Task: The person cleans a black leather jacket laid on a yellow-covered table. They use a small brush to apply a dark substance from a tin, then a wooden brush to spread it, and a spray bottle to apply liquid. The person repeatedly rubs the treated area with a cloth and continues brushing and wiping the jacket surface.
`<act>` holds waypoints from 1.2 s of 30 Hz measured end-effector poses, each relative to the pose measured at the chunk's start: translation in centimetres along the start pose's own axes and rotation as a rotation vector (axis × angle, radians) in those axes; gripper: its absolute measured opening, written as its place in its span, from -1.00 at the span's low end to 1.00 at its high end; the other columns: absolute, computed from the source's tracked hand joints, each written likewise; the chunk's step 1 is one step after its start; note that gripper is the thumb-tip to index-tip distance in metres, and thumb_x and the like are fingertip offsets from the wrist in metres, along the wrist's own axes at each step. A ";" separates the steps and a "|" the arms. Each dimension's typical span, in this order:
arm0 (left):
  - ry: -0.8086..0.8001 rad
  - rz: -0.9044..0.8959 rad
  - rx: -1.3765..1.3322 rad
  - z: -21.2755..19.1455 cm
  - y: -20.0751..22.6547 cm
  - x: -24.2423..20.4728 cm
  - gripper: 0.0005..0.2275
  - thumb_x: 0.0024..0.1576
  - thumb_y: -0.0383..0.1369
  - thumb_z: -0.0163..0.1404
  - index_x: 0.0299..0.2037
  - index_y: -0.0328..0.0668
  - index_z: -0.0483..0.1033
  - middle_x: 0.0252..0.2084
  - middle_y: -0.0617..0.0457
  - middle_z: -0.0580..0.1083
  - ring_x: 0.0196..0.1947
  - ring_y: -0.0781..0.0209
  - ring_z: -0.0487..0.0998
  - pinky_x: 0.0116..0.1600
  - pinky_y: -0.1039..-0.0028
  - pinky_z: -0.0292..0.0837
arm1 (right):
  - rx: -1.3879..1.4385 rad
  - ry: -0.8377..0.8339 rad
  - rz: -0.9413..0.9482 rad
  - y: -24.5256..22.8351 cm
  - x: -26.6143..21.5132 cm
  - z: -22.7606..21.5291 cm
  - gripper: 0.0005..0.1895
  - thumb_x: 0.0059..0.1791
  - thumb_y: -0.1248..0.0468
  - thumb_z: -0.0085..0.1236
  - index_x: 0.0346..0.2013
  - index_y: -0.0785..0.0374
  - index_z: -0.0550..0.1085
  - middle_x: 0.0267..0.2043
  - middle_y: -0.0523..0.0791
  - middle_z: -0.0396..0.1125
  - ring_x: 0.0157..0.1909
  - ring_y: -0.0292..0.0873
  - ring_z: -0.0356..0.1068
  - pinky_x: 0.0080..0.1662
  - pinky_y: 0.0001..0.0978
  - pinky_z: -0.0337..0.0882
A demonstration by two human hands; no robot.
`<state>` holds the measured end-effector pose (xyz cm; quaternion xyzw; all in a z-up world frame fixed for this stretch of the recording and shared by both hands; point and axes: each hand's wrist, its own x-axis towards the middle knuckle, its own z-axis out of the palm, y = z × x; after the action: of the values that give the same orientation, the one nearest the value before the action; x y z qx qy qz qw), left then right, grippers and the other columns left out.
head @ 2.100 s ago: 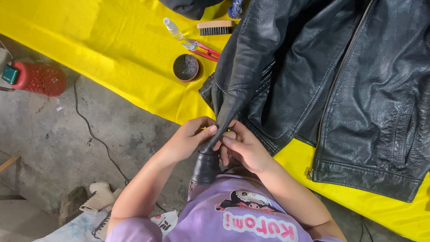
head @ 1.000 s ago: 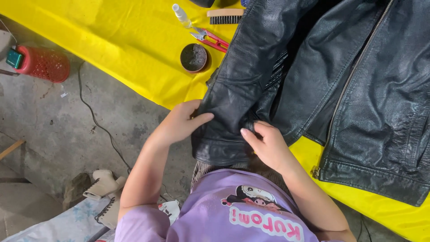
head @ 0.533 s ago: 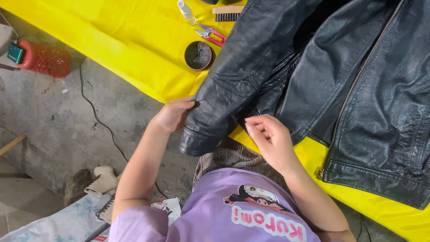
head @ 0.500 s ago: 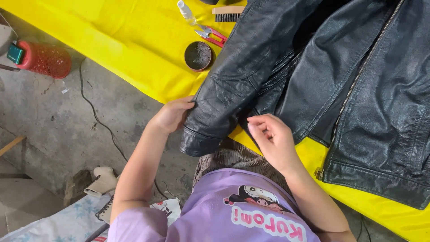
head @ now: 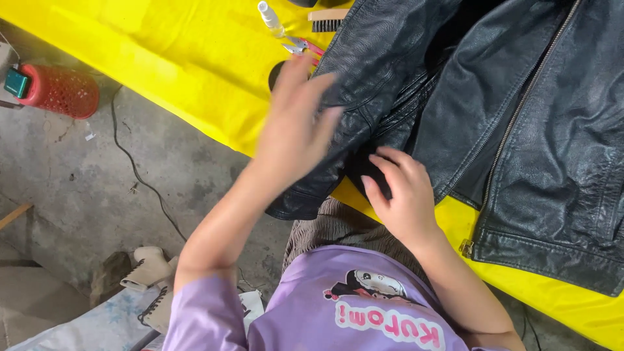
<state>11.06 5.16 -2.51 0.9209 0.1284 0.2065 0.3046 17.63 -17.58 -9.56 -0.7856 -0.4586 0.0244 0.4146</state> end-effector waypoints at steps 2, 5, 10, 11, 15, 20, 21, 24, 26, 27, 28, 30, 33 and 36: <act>-0.018 0.139 0.070 4.1 0.2 3.0 -0.56 0.24 -0.47 0.21 0.30 -0.23 0.36 0.49 -0.31 0.09 0.54 -0.49 0.03 0.61 -0.15 0.02 | -0.243 -0.013 -0.103 -0.1 -0.5 0.5 -0.62 0.07 0.17 0.17 0.12 0.31 0.48 0.25 0.10 0.30 0.34 0.14 0.31 0.22 0.11 0.25; -0.083 0.161 0.413 9.1 0.3 8.3 -0.43 0.47 -0.13 0.16 0.57 0.24 0.09 0.62 0.05 -0.19 0.66 -0.15 -0.17 0.63 -0.11 0.20 | -0.586 -0.158 0.105 0.0 -1.6 1.4 -0.17 -0.03 -0.07 0.24 0.44 0.23 0.24 0.55 0.19 -0.04 0.57 0.24 -0.03 0.21 0.64 0.16; -0.156 0.184 0.793 17.1 -5.2 12.3 -0.30 0.36 0.45 -0.21 0.54 0.39 -0.09 0.56 0.11 0.02 0.54 -0.08 -0.02 0.46 -0.18 0.06 | -0.637 -0.161 0.065 1.0 -2.4 2.1 -0.21 0.01 -0.16 0.12 0.41 0.20 0.29 0.49 0.16 0.15 0.53 0.17 0.10 0.31 0.37 0.13; -0.150 0.186 0.795 16.8 -4.8 12.0 -0.30 0.36 0.45 -0.21 0.54 0.39 -0.09 0.56 0.11 0.02 0.54 -0.08 -0.02 0.46 -0.18 0.06 | -0.639 -0.155 0.062 1.1 -2.3 2.0 -0.21 0.01 -0.16 0.12 0.41 0.20 0.29 0.49 0.16 0.15 0.53 0.17 0.10 0.31 0.37 0.13; -0.211 0.185 0.790 16.3 -4.3 11.2 -0.23 0.36 0.46 -0.10 0.57 0.33 -0.11 0.59 0.04 -0.08 0.58 -0.11 -0.09 0.52 -0.14 0.00 | -0.613 -0.182 0.072 1.0 -2.1 1.9 -0.29 0.03 -0.16 0.07 0.38 0.13 0.33 0.49 0.12 0.14 0.53 0.17 0.10 0.32 0.37 0.12; -0.224 0.182 0.795 16.4 -4.2 11.1 -0.21 0.34 0.48 -0.21 0.59 0.30 -0.13 0.60 0.01 -0.13 0.59 -0.13 -0.11 0.50 -0.17 0.04 | -0.596 -0.188 0.074 1.3 -1.9 1.7 -0.32 0.02 -0.16 0.09 0.35 0.08 0.36 0.48 0.09 0.15 0.51 0.16 0.12 0.29 0.39 0.16; -0.235 0.185 0.776 16.2 -4.2 11.2 -0.22 0.36 0.46 -0.20 0.59 0.28 -0.14 0.61 -0.01 -0.14 0.59 -0.16 -0.13 0.51 -0.20 0.02 | -0.593 -0.173 0.068 1.3 -1.9 1.7 -0.33 0.02 -0.15 0.11 0.34 0.08 0.38 0.48 0.09 0.15 0.51 0.14 0.14 0.29 0.38 0.16; -0.270 0.183 0.743 16.0 -4.1 11.3 -0.23 0.39 0.44 -0.17 0.59 0.26 -0.14 0.61 -0.03 -0.15 0.59 -0.19 -0.16 0.51 -0.25 -0.02 | -0.584 -0.178 0.068 1.2 -2.0 1.6 -0.34 0.02 -0.15 0.13 0.33 0.06 0.39 0.48 0.08 0.15 0.50 0.14 0.15 0.30 0.36 0.17; -0.280 0.181 0.730 15.8 -4.1 11.6 -0.24 0.40 0.42 -0.15 0.59 0.26 -0.14 0.61 -0.04 -0.15 0.59 -0.20 -0.18 0.52 -0.26 -0.05 | -0.586 -0.189 0.066 1.2 -2.0 1.5 -0.34 0.02 -0.16 0.13 0.33 0.05 0.39 0.48 0.08 0.15 0.50 0.15 0.15 0.31 0.36 0.17; -0.291 0.178 0.712 15.6 -4.1 11.7 -0.24 0.40 0.41 -0.10 0.59 0.27 -0.14 0.61 -0.03 -0.13 0.58 -0.19 -0.18 0.51 -0.27 -0.08 | -0.596 -0.210 0.071 1.3 -2.1 1.5 -0.34 0.03 -0.16 0.10 0.35 0.04 0.36 0.49 0.07 0.13 0.52 0.13 0.12 0.30 0.37 0.18; -0.300 0.176 0.696 15.4 -4.1 11.9 -0.24 0.40 0.39 -0.06 0.58 0.28 -0.14 0.61 -0.02 -0.12 0.58 -0.19 -0.19 0.51 -0.27 -0.11 | -0.606 -0.228 0.074 1.4 -2.1 1.5 -0.34 0.04 -0.16 0.06 0.37 0.02 0.34 0.51 0.06 0.11 0.53 0.12 0.09 0.28 0.37 0.19; -0.305 0.169 0.689 15.4 -4.2 12.1 -0.24 0.39 0.38 -0.04 0.58 0.30 -0.14 0.61 -0.01 -0.12 0.58 -0.18 -0.19 0.51 -0.28 -0.13 | -0.636 -0.262 0.055 1.6 -2.3 0.7 -0.29 -0.01 -0.18 0.12 0.38 -0.01 0.32 0.53 0.03 0.09 0.54 0.06 0.08 0.26 0.35 0.20; -0.309 0.175 0.685 14.7 -4.5 12.4 -0.23 0.38 0.36 0.01 0.57 0.32 -0.14 0.61 0.00 -0.13 0.58 -0.17 -0.20 0.51 -0.28 -0.16 | -0.680 -0.287 0.015 2.1 -2.9 -0.3 -0.22 -0.07 -0.23 0.16 0.40 -0.09 0.30 0.53 -0.05 0.11 0.54 -0.06 0.09 0.25 0.28 0.23; -0.306 0.208 0.684 14.2 -4.8 12.5 -0.22 0.38 0.34 0.04 0.58 0.31 -0.14 0.61 -0.01 -0.13 0.58 -0.17 -0.21 0.50 -0.31 -0.14 | -0.695 -0.279 -0.011 2.5 -3.5 -0.9 -0.21 -0.07 -0.26 0.15 0.40 -0.13 0.30 0.51 -0.09 0.15 0.53 -0.12 0.10 0.28 0.22 0.24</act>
<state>28.07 6.25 -12.00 0.9976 0.0487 0.0416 -0.0273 17.75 -21.37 -11.86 -0.8660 -0.4959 -0.0283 0.0567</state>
